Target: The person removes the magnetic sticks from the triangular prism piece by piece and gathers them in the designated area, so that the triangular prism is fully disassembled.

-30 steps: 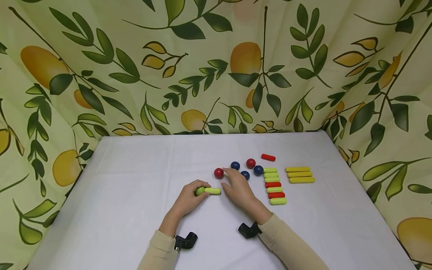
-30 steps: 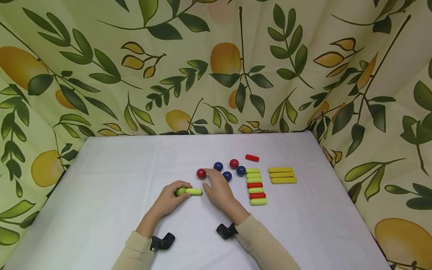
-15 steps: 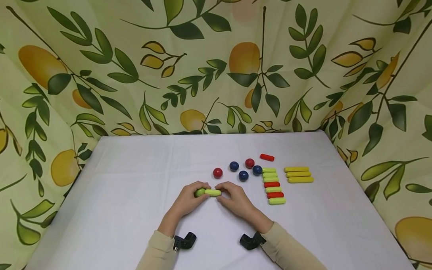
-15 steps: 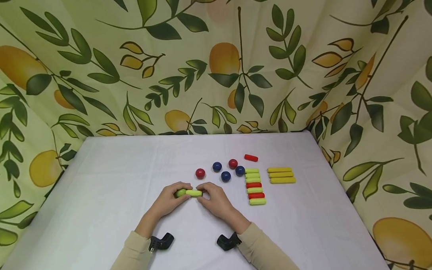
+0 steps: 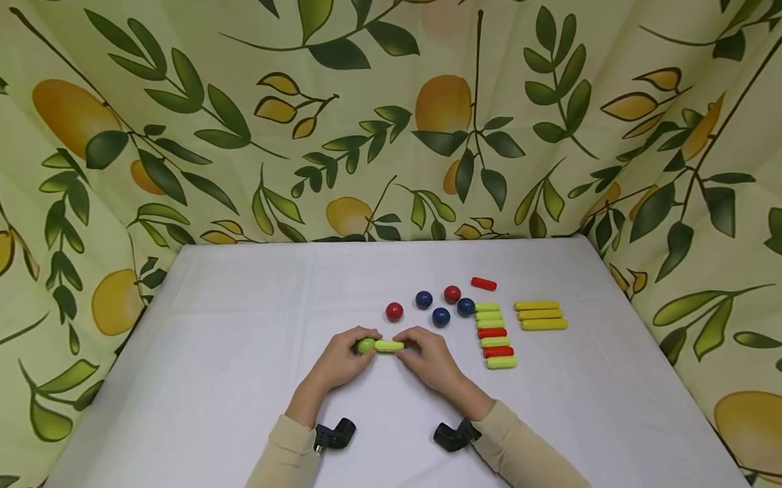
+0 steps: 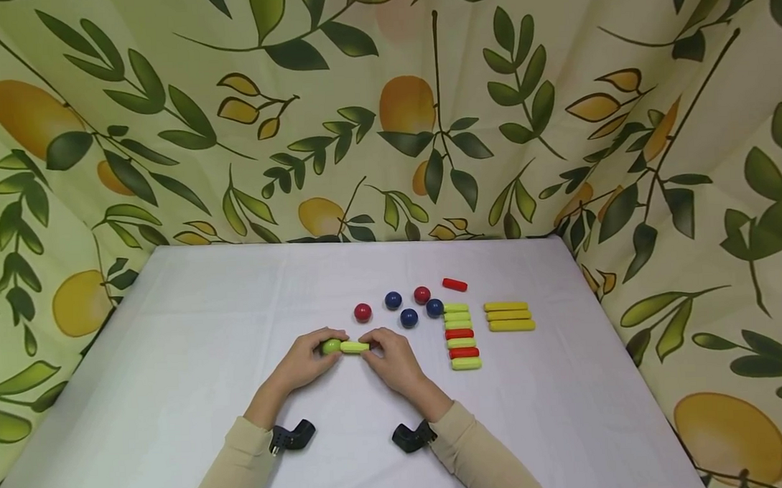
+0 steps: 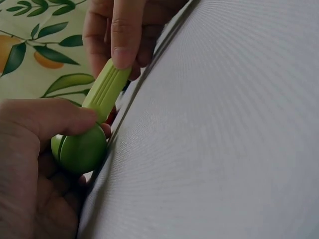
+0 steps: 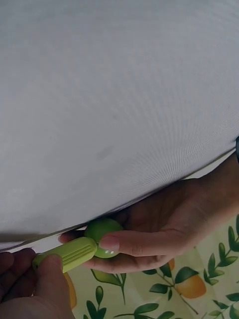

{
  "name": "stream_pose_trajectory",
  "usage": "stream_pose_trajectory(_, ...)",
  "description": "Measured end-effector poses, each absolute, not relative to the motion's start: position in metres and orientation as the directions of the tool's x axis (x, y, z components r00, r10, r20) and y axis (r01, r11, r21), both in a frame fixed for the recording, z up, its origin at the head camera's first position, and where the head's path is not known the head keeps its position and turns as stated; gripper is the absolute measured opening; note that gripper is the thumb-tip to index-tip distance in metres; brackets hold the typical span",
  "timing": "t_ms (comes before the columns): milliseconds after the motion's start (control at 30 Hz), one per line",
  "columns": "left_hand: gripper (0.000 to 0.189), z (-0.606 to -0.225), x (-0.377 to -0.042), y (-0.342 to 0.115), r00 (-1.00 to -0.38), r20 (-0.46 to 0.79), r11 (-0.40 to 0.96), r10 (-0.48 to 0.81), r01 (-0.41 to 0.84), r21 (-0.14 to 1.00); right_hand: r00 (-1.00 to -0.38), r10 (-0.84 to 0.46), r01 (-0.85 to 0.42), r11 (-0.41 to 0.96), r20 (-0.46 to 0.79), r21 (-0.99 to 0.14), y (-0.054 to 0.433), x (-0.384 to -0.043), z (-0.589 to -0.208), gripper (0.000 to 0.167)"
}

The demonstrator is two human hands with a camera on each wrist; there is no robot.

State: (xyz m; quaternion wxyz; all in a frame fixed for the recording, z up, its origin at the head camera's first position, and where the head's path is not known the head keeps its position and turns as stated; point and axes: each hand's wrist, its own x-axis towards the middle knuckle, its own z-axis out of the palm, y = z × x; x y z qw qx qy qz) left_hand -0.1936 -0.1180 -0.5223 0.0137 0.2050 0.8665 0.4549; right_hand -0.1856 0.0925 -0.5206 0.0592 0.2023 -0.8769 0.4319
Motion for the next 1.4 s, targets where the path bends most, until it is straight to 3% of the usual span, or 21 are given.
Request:
stream_pose_trajectory(300,0.030,-0.524,-0.193,-0.118,-0.906,0.154,0.495,0.395,0.351,0.795,-0.942,-0.242,-0.335,0.630,0.233,-0.700,0.100,-0.177,-0.501,0.017)
stream_pose_trajectory(533,0.030,-0.520,-0.190,-0.120,-0.928,0.137,0.504,0.347,0.308,0.807,-0.971,-0.160,-0.241,0.646,0.180,-0.724,0.139,-0.169,-0.477,0.018)
stream_pose_trajectory(967,0.029,-0.520,-0.192,-0.119,-0.925,0.149,0.475,0.350,0.312,0.823,-0.996,-0.010,-0.069,0.721,0.089,-0.689,0.231,-0.128,-0.486,0.025)
stream_pose_trajectory(1400,0.028,-0.520,-0.193,-0.118,-0.925,0.140,0.486,0.353,0.309,0.818,-0.998,0.053,0.061,0.742,-0.031,-0.667,0.246,-0.117,-0.491,0.022)
